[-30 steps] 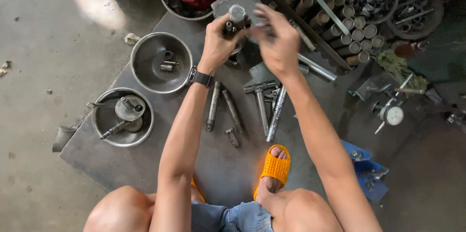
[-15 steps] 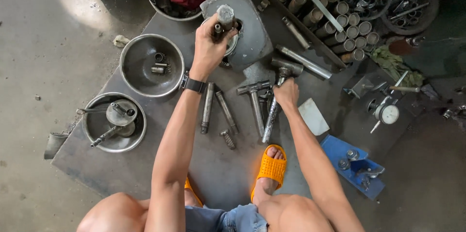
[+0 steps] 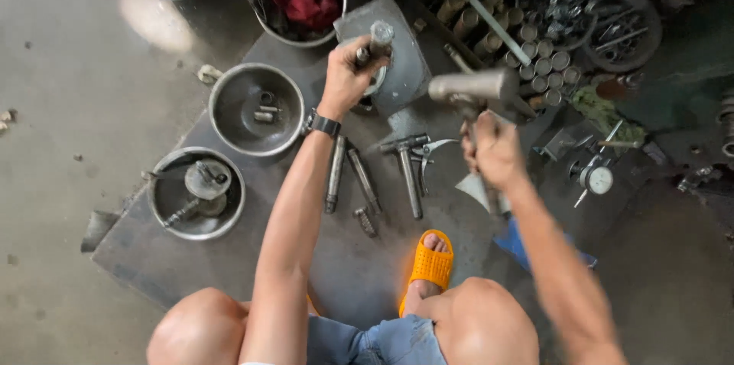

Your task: The person measures a metal crankshaft with a caliper, then wipes it with a cloth. They place the crankshaft on a blue stand and use a dial indicator to measure it, adjusting the indicator and rotating the crankshaft throughout the process.

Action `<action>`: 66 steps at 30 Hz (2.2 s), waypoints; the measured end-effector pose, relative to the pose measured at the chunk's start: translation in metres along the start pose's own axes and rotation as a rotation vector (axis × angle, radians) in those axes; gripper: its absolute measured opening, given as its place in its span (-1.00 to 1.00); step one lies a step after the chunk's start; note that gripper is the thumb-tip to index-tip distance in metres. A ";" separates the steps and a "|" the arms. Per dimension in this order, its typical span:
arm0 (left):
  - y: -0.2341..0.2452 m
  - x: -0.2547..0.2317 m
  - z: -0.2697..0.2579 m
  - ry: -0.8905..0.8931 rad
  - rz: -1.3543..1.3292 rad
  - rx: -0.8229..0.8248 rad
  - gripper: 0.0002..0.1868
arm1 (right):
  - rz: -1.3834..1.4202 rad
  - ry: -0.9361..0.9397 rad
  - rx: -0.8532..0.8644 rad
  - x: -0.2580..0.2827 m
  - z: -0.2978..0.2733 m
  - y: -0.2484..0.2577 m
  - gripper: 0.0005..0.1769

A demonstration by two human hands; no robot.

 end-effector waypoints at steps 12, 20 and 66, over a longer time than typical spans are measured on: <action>-0.004 0.035 -0.007 0.074 -0.034 0.033 -0.74 | 0.026 0.249 0.156 0.080 0.034 -0.019 -0.56; 0.003 0.019 -0.002 0.074 0.006 0.042 -0.77 | -0.333 0.376 0.037 0.095 0.014 -0.016 -0.44; 0.043 0.095 -0.114 0.935 -0.851 -1.089 -0.54 | -0.476 0.118 0.314 -0.158 -0.016 -0.095 -0.55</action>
Point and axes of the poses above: each hand's wrist, its own z-axis towards the middle knuckle, its own y-axis out of the back of the hand, x = y × z, the point moved 2 cm from there along z, towards the middle knuckle, and after that the axes turned 5 degrees about z, right-handed, at the moved point
